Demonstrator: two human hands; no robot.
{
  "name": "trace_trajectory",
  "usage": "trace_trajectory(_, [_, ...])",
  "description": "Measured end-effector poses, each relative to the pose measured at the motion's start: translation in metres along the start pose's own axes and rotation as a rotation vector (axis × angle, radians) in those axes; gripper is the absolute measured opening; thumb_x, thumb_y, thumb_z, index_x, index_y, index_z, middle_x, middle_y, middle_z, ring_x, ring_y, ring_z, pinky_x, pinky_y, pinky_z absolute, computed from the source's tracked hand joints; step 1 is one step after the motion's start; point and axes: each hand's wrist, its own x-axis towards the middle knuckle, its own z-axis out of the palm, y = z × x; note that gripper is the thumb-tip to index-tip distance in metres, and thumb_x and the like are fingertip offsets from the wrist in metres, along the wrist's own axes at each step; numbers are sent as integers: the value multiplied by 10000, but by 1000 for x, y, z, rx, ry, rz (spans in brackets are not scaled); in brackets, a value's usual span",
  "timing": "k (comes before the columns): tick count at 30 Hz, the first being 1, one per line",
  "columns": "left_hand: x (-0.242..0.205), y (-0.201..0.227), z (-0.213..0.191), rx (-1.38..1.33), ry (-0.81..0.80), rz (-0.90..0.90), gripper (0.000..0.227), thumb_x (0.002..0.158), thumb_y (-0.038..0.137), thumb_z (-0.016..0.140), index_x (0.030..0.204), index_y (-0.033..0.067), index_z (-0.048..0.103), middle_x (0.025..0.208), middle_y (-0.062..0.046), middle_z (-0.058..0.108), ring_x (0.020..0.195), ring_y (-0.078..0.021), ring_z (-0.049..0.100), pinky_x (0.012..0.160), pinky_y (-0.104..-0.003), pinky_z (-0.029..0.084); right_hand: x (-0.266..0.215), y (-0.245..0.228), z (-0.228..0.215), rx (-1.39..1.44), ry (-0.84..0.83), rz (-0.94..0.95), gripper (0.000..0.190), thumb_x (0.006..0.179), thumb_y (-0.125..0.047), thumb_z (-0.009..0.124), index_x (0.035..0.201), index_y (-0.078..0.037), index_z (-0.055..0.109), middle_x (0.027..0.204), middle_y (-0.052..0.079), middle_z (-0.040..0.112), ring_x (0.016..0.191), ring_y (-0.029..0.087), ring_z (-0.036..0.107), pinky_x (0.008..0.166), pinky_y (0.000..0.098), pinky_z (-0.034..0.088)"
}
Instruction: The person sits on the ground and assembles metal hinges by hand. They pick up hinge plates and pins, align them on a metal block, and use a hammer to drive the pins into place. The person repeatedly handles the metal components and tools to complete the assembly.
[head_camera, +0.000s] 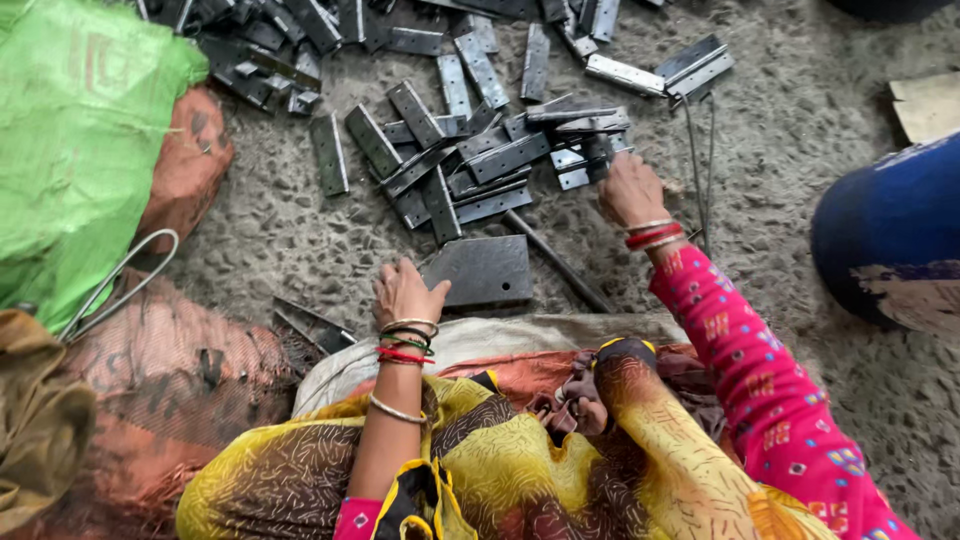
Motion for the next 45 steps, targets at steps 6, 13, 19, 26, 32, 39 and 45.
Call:
trace_trajectory(6, [3, -20, 27, -47, -148, -123, 526, 745, 298, 887, 1160, 53, 675, 1179, -206, 661, 1133, -399, 637, 923, -510, 541, -54, -69, -77, 568, -158, 357, 202, 1047, -196, 526, 1051, 2, 565, 806, 171, 675, 703, 290, 673, 626, 448, 536])
trace_trajectory(13, [-1, -32, 46, -151, 28, -51, 451, 693, 217, 922, 1062, 58, 715, 1093, -169, 709, 1086, -363, 662, 904, -466, 542, -101, -148, -106, 756, 51, 129, 152, 1087, -180, 511, 1140, -37, 516, 755, 125, 665, 563, 248, 638, 487, 397, 521])
trace_trajectory(19, [-9, 5, 59, -273, -120, -119, 377, 729, 256, 892, 1046, 127, 734, 1056, -123, 728, 988, -335, 712, 835, -454, 562, -109, -157, -93, 514, -10, -41, 182, 1034, -204, 613, 1047, -55, 510, 661, 210, 632, 595, 424, 637, 530, 508, 482])
trace_trajectory(26, [-2, 30, 40, -168, 52, 68, 311, 722, 273, 886, 952, 107, 759, 1011, -128, 733, 994, -343, 686, 802, -469, 538, -114, -135, -61, 204, -256, -5, 352, 910, -258, 692, 1079, -29, 485, 675, 228, 643, 644, 487, 630, 583, 605, 483])
trace_trajectory(32, [-5, 57, 31, -838, -54, 131, 429, 874, 453, 795, 1019, 52, 749, 954, -94, 782, 871, -204, 751, 777, -348, 588, -144, -157, -74, 429, -97, -75, 412, 876, -210, 687, 1171, -11, 480, 714, 237, 645, 663, 481, 626, 603, 576, 482])
trace_trajectory(39, [-8, 50, 35, -1213, -230, 103, 427, 846, 366, 810, 1024, -13, 723, 927, -74, 763, 788, -149, 728, 700, -299, 598, -141, -166, -75, 677, -88, -288, 261, 1066, -214, 523, 1220, -16, 594, 973, 181, 666, 780, 295, 637, 667, 409, 523])
trace_trajectory(45, [2, 49, 60, -1402, -225, 127, 286, 888, 192, 764, 1067, -27, 726, 971, -62, 746, 839, -120, 697, 756, -279, 581, -134, -160, -77, 1488, -417, 470, 448, 1098, -395, 514, 1089, 7, 711, 793, -33, 648, 664, 59, 544, 564, 235, 444])
